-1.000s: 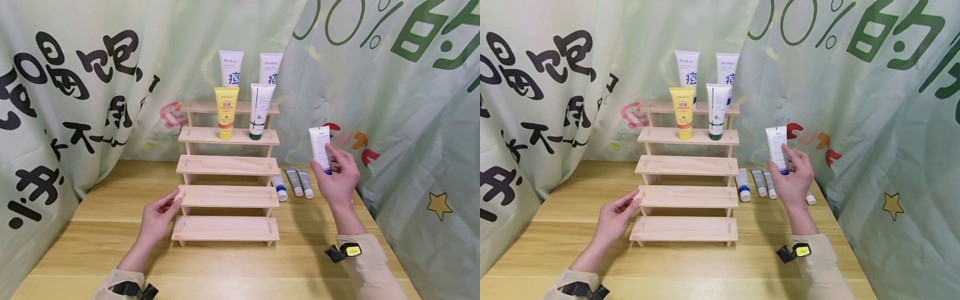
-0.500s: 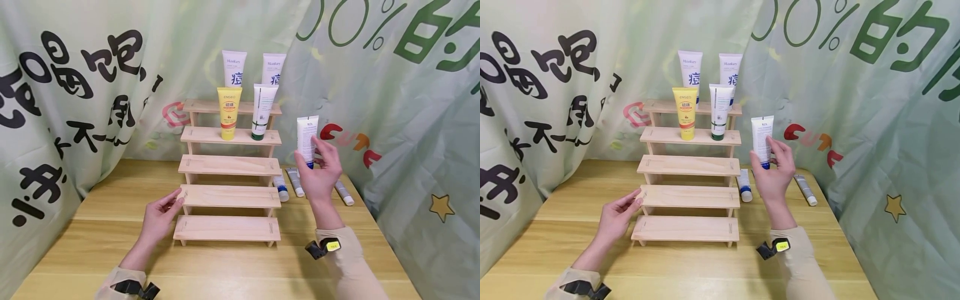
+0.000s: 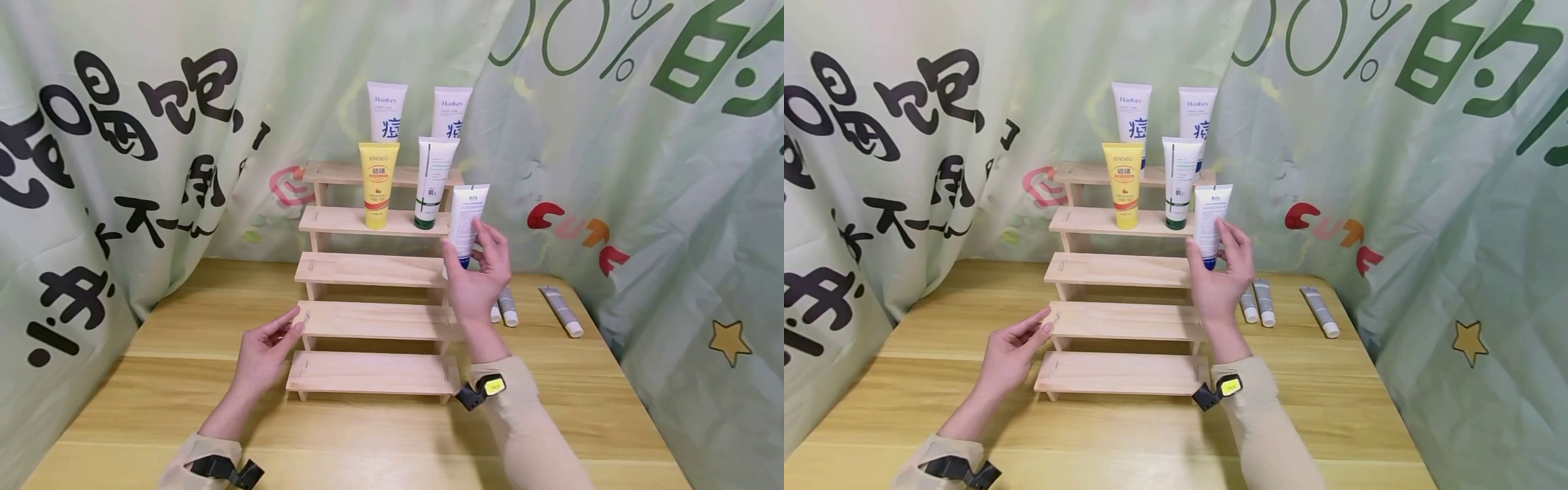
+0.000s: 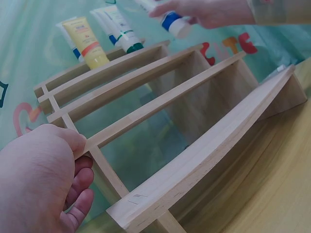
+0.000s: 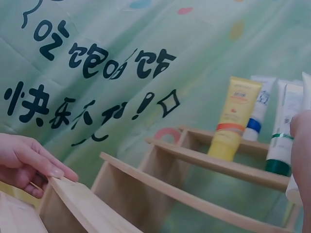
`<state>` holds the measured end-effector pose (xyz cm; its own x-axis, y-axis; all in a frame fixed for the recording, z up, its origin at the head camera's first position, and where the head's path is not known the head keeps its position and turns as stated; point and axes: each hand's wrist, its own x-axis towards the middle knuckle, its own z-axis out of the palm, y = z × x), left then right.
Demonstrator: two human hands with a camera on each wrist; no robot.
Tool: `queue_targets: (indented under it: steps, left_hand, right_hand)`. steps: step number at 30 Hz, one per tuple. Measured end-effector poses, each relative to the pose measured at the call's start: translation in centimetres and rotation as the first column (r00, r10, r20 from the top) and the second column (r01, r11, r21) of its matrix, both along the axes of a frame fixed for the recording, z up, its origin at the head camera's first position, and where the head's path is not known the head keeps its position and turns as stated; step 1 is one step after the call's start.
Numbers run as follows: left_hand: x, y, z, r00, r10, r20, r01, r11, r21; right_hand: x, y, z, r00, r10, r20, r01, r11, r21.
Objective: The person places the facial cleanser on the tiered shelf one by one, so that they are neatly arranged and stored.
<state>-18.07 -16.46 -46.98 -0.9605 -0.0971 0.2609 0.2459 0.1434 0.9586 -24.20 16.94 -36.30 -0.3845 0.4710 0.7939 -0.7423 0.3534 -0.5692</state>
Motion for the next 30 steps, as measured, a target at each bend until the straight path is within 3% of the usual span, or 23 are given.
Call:
queue_targets:
  steps: [7,14,21,30]
  left_hand:
    - [0.0,0.0,-0.2,1.000,0.005,0.006,-0.005,1.000,-0.017]
    - [-0.1,-0.1,-0.3,1.000,0.007,0.006,-0.007,1.000,-0.021]
    - [0.0,-0.1,-0.1,1.000,0.006,0.003,-0.006,1.000,-0.003]
    - [0.1,0.0,0.1,1.000,0.002,0.004,-0.002,1.000,0.001]
  right_hand:
    - [-1.3,-2.3,-1.0,1.000,0.011,0.020,-0.010,1.000,-0.005]
    - [-0.9,-3.9,-0.6,0.998,0.051,0.021,-0.052,0.998,0.031]
    - [-2.3,-3.5,-2.2,0.998,0.058,-0.018,-0.057,0.998,0.039]
    - [-2.1,-3.2,-2.6,1.000,0.027,-0.007,-0.026,0.995,0.098]
